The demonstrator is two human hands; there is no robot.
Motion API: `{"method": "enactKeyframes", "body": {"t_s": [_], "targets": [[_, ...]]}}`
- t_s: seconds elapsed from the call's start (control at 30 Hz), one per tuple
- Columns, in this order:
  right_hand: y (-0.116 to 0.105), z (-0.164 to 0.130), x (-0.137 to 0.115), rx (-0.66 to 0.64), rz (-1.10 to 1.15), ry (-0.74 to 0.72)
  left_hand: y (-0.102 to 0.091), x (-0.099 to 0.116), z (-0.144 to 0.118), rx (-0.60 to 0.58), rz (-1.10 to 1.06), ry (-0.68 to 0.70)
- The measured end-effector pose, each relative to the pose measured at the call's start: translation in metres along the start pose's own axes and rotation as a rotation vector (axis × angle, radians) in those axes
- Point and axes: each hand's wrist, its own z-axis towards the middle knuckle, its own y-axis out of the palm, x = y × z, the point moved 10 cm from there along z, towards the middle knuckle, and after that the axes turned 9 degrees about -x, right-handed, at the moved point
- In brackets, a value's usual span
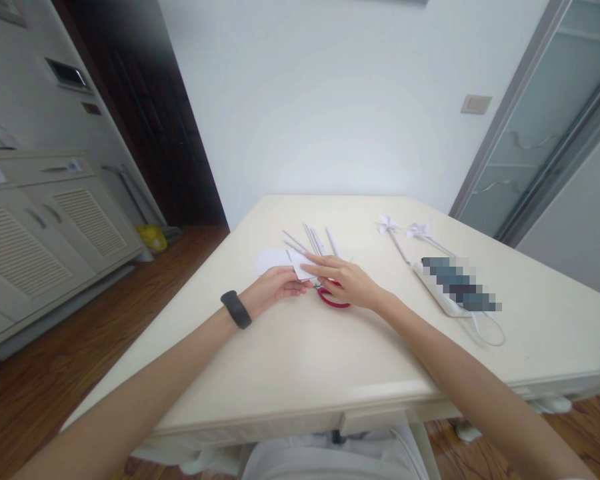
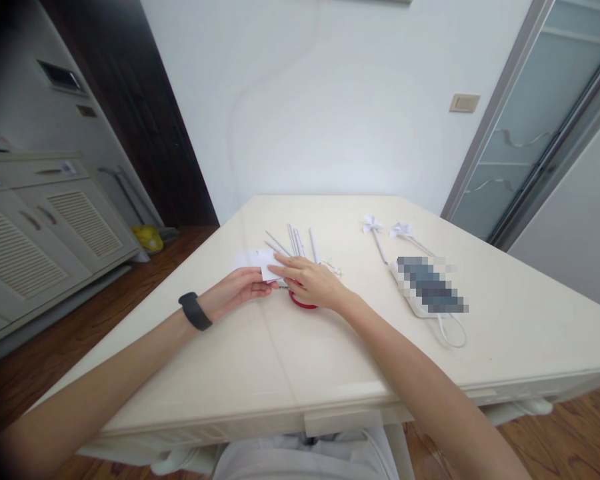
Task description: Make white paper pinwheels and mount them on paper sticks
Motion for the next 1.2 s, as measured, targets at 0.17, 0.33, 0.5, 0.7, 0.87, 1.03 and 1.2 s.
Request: {"method": "enactKeyframes", "body": {"t_s": [0.17,0.33,0.5,0.7,0.87,1.03,1.2], "targets": [[-0.002,0.0,0.0,0.008,-0.002,-0.022,-0.011,-0.011,0.001,0.041,-0.035,-0.045],[-0.001,0.0,-0.001,0.003,0.009,-0.019,-0.017,-0.012,0.003,0.06,-0.068,-0.032],[-0.004,0.001,-0.001,0.0,0.043,0.0,-0.02,-0.015,0.001,0.114,-0.112,-0.055],[-0.002,0.001,-0.001,-0.004,0.041,-0.012,-0.016,-0.009,0.0,0.093,-0.043,-0.055],[0.003,0.001,-0.002,-0.035,0.032,-0.031,-0.01,0.0,-0.003,0.066,0.127,-0.03],[-0.001,0.0,0.0,-0.007,0.124,0.009,-0.012,0.007,-0.004,0.106,0.241,0.017],[-0.001,0.0,0.017,0.055,0.377,0.169,-0.007,0.007,-0.002,0.068,0.305,0.019]]}}
